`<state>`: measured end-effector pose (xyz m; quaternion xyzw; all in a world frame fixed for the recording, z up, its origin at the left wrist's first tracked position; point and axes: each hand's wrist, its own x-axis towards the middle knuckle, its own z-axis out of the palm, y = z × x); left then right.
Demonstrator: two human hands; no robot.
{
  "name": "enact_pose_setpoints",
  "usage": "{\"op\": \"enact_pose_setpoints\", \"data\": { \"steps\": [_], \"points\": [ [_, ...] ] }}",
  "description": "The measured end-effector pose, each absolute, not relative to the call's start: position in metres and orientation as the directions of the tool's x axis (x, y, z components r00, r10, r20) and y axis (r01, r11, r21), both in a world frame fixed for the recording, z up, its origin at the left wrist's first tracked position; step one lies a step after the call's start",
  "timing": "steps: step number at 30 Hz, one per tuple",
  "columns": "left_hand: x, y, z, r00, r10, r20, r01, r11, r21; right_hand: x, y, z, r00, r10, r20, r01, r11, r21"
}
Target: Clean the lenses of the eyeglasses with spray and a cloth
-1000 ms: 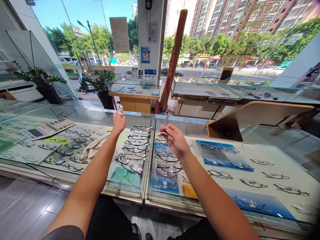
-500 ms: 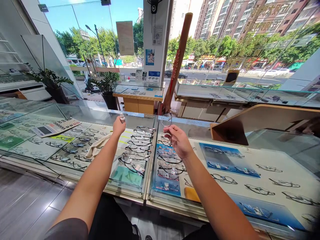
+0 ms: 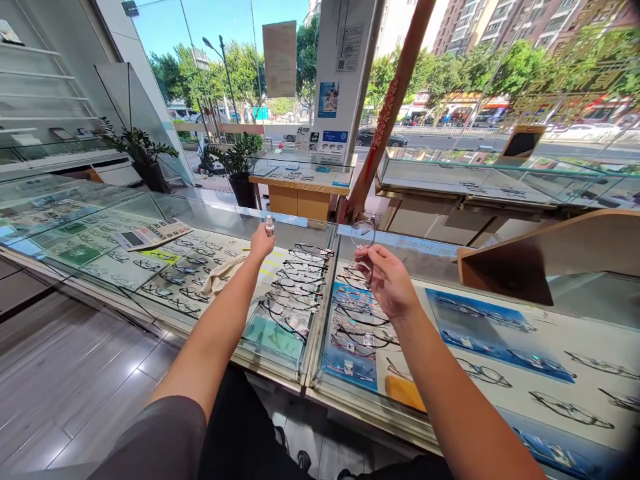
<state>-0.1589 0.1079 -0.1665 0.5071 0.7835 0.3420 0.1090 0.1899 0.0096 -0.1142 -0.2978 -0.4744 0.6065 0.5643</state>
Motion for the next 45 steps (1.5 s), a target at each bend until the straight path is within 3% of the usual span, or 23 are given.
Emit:
{"op": "enact_pose_setpoints", "data": {
  "steps": [8, 15, 20, 25, 30, 33, 37, 40, 45],
  "points": [
    [-0.185, 0.077, -0.121, -0.463, 0.859, 0.218, 0.816, 0.318, 0.483, 0.192, 0.008, -0.11, -0.172, 0.972, 0.162, -0.413, 0.078, -0.907],
    [-0.216, 0.029, -0.121, -0.411, 0.911, 0.034, 0.872, 0.382, 0.307, 0.191, 0.007, -0.11, -0.194, 0.966, 0.169, -0.439, 0.068, -0.896],
    [-0.22, 0.014, -0.139, -0.335, 0.939, 0.077, 0.886, 0.286, 0.366, 0.189, 0.007, -0.108, -0.188, 0.97, 0.156, -0.468, 0.051, -0.882],
    [-0.224, 0.008, -0.146, -0.355, 0.916, 0.188, 0.809, 0.2, 0.552, 0.191, 0.009, -0.104, -0.186, 0.966, 0.178, -0.48, 0.069, -0.874],
    [-0.223, 0.002, -0.136, -0.461, 0.811, 0.361, 0.655, 0.036, 0.755, 0.194, 0.008, -0.101, -0.187, 0.959, 0.213, -0.483, 0.099, -0.87],
    [-0.211, 0.003, -0.114, -0.493, 0.722, 0.485, 0.579, -0.144, 0.802, 0.196, 0.008, -0.094, -0.175, 0.956, 0.235, -0.483, 0.125, -0.867],
    [-0.175, 0.013, -0.066, -0.447, 0.64, 0.625, 0.512, -0.389, 0.765, 0.202, 0.013, -0.063, -0.211, 0.929, 0.304, -0.422, 0.194, -0.885],
    [-0.135, 0.023, -0.026, -0.381, 0.507, 0.773, 0.454, -0.626, 0.634, 0.211, 0.017, -0.025, -0.309, 0.865, 0.395, -0.255, 0.325, -0.911],
    [-0.069, 0.033, 0.015, -0.203, 0.557, 0.805, 0.445, -0.68, 0.583, 0.224, 0.009, 0.02, -0.337, 0.826, 0.453, -0.252, 0.384, -0.888]
  ]
}}
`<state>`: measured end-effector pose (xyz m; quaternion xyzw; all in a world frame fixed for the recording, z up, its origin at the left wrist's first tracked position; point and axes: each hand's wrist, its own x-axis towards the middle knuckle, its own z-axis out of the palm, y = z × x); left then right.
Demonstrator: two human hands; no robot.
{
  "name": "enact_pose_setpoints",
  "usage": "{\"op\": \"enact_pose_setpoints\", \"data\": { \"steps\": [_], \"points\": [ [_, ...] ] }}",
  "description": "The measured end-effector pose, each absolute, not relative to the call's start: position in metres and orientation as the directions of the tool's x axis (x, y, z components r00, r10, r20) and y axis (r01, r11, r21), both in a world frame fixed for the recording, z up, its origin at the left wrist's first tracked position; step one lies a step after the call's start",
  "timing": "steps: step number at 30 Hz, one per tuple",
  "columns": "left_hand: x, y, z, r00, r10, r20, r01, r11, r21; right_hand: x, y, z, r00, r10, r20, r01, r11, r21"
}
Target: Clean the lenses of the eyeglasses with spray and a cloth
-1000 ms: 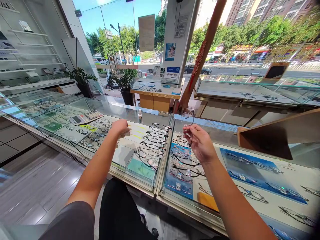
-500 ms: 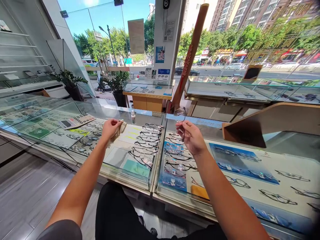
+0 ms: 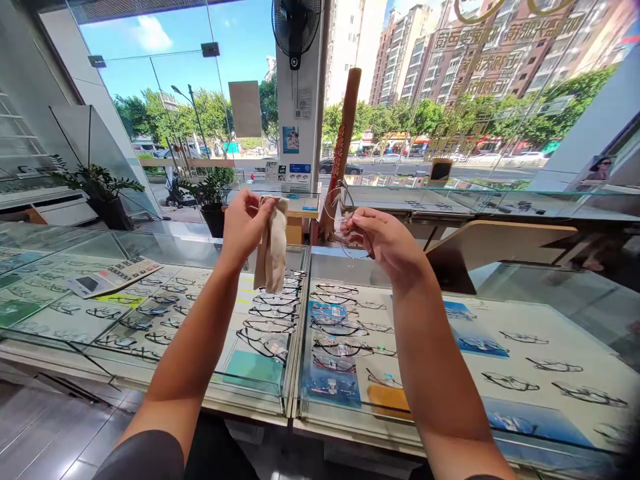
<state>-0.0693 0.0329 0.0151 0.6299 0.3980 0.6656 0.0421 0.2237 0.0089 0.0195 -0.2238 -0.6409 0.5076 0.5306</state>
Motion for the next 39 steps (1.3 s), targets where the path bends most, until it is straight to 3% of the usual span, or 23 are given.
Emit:
{"op": "enact_pose_setpoints", "data": {
  "steps": [7, 13, 15, 21, 27, 33, 39],
  "points": [
    [-0.032, 0.023, 0.02, -0.136, 0.644, 0.753, 0.305, -0.696, 0.65, 0.226, 0.001, 0.019, -0.235, 0.838, 0.493, -0.233, 0.444, -0.865],
    [-0.031, 0.008, 0.015, -0.11, 0.664, 0.74, 0.558, -0.575, 0.598, 0.221, 0.003, 0.016, -0.192, 0.856, 0.479, -0.192, 0.446, -0.874],
    [-0.031, 0.011, 0.013, -0.074, 0.706, 0.705, 0.568, -0.551, 0.611, 0.217, 0.004, 0.014, -0.205, 0.853, 0.481, -0.18, 0.45, -0.875],
    [-0.027, 0.028, 0.009, -0.104, 0.699, 0.708, 0.295, -0.658, 0.693, 0.195, 0.007, 0.0, -0.216, 0.826, 0.521, -0.183, 0.49, -0.852],
    [-0.017, 0.028, 0.006, -0.003, 0.797, 0.604, 0.105, -0.6, 0.793, 0.181, 0.011, -0.008, -0.163, 0.861, 0.483, -0.269, 0.432, -0.861],
    [-0.005, 0.018, 0.005, 0.232, 0.817, 0.528, 0.048, -0.551, 0.833, 0.183, 0.017, -0.006, -0.051, 0.87, 0.491, -0.397, 0.433, -0.809],
    [0.004, 0.012, 0.002, 0.269, 0.815, 0.513, -0.031, -0.525, 0.851, 0.176, 0.022, -0.011, 0.031, 0.848, 0.529, -0.407, 0.494, -0.768]
  ]
}}
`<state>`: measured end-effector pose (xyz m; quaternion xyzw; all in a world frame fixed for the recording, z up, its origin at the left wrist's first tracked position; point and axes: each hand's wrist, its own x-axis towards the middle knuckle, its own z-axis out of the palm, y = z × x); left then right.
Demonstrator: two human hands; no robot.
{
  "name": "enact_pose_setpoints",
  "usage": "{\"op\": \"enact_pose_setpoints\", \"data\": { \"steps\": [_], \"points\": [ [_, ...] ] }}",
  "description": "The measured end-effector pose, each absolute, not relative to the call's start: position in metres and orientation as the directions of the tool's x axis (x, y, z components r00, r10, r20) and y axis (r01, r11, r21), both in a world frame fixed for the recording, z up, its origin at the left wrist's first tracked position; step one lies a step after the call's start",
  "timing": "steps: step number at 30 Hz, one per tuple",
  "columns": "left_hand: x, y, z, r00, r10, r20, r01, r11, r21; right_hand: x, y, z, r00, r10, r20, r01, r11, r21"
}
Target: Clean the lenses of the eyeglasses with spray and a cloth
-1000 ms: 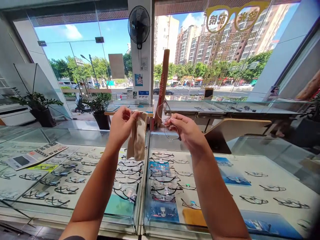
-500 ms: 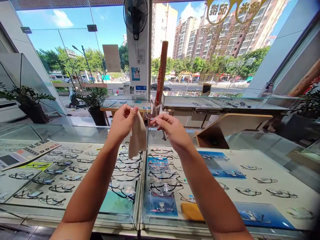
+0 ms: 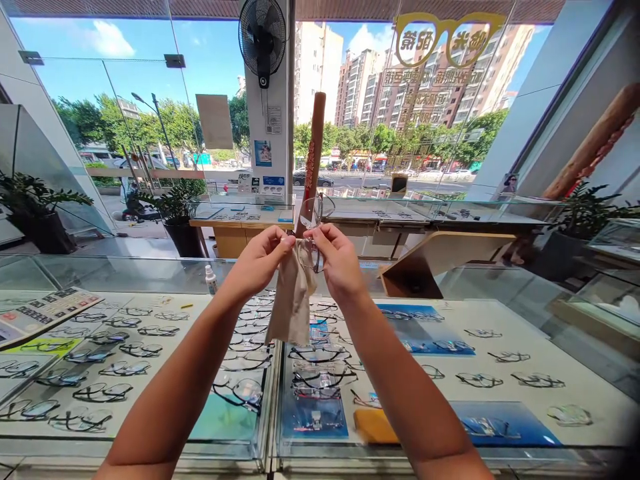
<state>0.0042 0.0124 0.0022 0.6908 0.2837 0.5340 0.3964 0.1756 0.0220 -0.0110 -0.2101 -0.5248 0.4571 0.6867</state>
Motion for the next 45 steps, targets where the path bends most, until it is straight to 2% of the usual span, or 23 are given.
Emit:
{"op": "enact_pose_setpoints", "data": {
  "steps": [9, 14, 18, 22, 25, 29, 31, 35, 37, 45],
  "points": [
    [0.011, 0.01, 0.0, 0.25, 0.801, 0.543, -0.045, -0.551, 0.833, 0.17, 0.023, -0.016, 0.044, 0.824, 0.565, -0.401, 0.533, -0.745],
    [0.012, 0.012, -0.001, 0.314, 0.797, 0.515, -0.148, -0.495, 0.856, 0.17, 0.023, -0.015, 0.033, 0.838, 0.545, -0.438, 0.503, -0.746],
    [0.016, 0.012, -0.003, 0.216, 0.8, 0.56, -0.171, -0.533, 0.828, 0.169, 0.022, -0.015, 0.01, 0.835, 0.55, -0.502, 0.479, -0.72],
    [0.02, 0.013, -0.006, 0.214, 0.847, 0.486, -0.251, -0.433, 0.865, 0.169, 0.02, -0.013, -0.003, 0.843, 0.539, -0.514, 0.461, -0.724],
    [0.02, 0.014, -0.009, 0.277, 0.875, 0.396, -0.172, -0.36, 0.917, 0.17, 0.018, -0.011, 0.007, 0.839, 0.544, -0.511, 0.47, -0.72],
    [0.022, 0.014, -0.01, 0.347, 0.841, 0.416, -0.085, -0.414, 0.906, 0.17, 0.017, -0.011, 0.016, 0.827, 0.562, -0.493, 0.495, -0.715],
    [0.024, 0.012, -0.01, 0.361, 0.824, 0.437, -0.142, -0.415, 0.899, 0.169, 0.017, -0.012, 0.009, 0.831, 0.556, -0.503, 0.484, -0.716],
    [0.03, 0.01, -0.011, 0.433, 0.793, 0.429, -0.334, -0.301, 0.893, 0.169, 0.015, -0.012, 0.007, 0.841, 0.541, -0.562, 0.451, -0.694],
    [0.032, 0.009, -0.012, 0.458, 0.778, 0.43, -0.376, -0.269, 0.887, 0.168, 0.014, -0.011, 0.011, 0.837, 0.548, -0.575, 0.453, -0.681],
    [0.036, 0.005, -0.014, 0.381, 0.764, 0.521, -0.291, -0.436, 0.851, 0.168, 0.01, -0.008, 0.015, 0.836, 0.549, -0.611, 0.442, -0.657]
  ]
}}
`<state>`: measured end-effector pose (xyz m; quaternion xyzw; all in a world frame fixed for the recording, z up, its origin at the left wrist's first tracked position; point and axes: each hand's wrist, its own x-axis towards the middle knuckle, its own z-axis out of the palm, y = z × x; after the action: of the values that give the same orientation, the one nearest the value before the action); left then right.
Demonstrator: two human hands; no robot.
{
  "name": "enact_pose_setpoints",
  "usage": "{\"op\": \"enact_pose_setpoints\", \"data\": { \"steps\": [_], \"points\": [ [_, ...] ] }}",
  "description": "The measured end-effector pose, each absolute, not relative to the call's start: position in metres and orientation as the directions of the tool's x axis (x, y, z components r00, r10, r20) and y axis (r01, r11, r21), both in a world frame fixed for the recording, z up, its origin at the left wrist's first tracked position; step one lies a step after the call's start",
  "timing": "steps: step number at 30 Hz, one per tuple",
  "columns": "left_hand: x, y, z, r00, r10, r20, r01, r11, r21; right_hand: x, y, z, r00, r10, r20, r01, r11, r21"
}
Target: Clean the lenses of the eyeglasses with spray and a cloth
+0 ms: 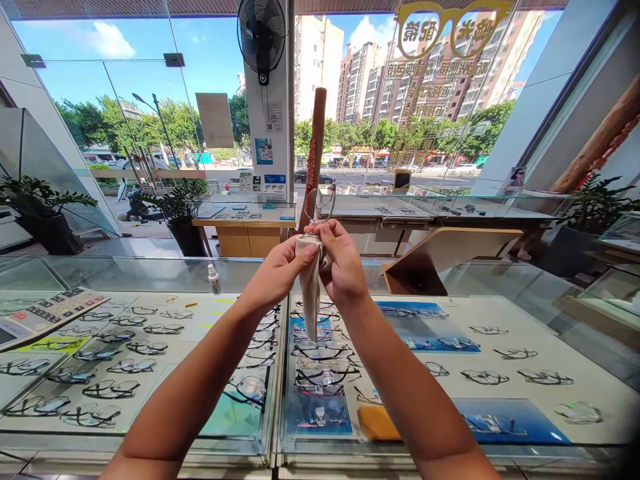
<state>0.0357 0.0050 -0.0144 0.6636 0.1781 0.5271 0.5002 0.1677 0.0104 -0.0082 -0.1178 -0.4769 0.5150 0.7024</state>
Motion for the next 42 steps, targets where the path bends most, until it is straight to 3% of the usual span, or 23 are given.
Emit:
{"op": "enact_pose_setpoints", "data": {
  "steps": [15, 24, 31, 34, 39, 42],
  "points": [
    [0.053, -0.007, -0.008, 0.341, 0.717, 0.608, -0.367, -0.494, 0.788, 0.171, -0.006, -0.002, 0.007, 0.802, 0.598, -0.712, 0.424, -0.56],
    [0.071, -0.018, -0.016, 0.022, 0.746, 0.666, -0.362, -0.615, 0.701, 0.162, -0.018, -0.002, 0.003, 0.771, 0.637, -0.68, 0.468, -0.564],
    [0.073, -0.016, -0.019, -0.135, 0.703, 0.698, -0.39, -0.685, 0.615, 0.156, -0.02, -0.004, 0.008, 0.726, 0.687, -0.61, 0.548, -0.572],
    [0.062, -0.012, -0.015, -0.074, 0.727, 0.683, -0.364, -0.657, 0.66, 0.158, -0.015, -0.006, 0.016, 0.719, 0.695, -0.577, 0.575, -0.581],
    [0.027, 0.0, -0.004, 0.275, 0.75, 0.602, -0.222, -0.56, 0.798, 0.172, -0.008, -0.001, 0.023, 0.748, 0.664, -0.537, 0.569, -0.622],
    [0.011, 0.005, 0.001, 0.255, 0.788, 0.56, -0.16, -0.536, 0.829, 0.184, -0.004, 0.005, 0.047, 0.768, 0.638, -0.486, 0.576, -0.658]
  ]
}}
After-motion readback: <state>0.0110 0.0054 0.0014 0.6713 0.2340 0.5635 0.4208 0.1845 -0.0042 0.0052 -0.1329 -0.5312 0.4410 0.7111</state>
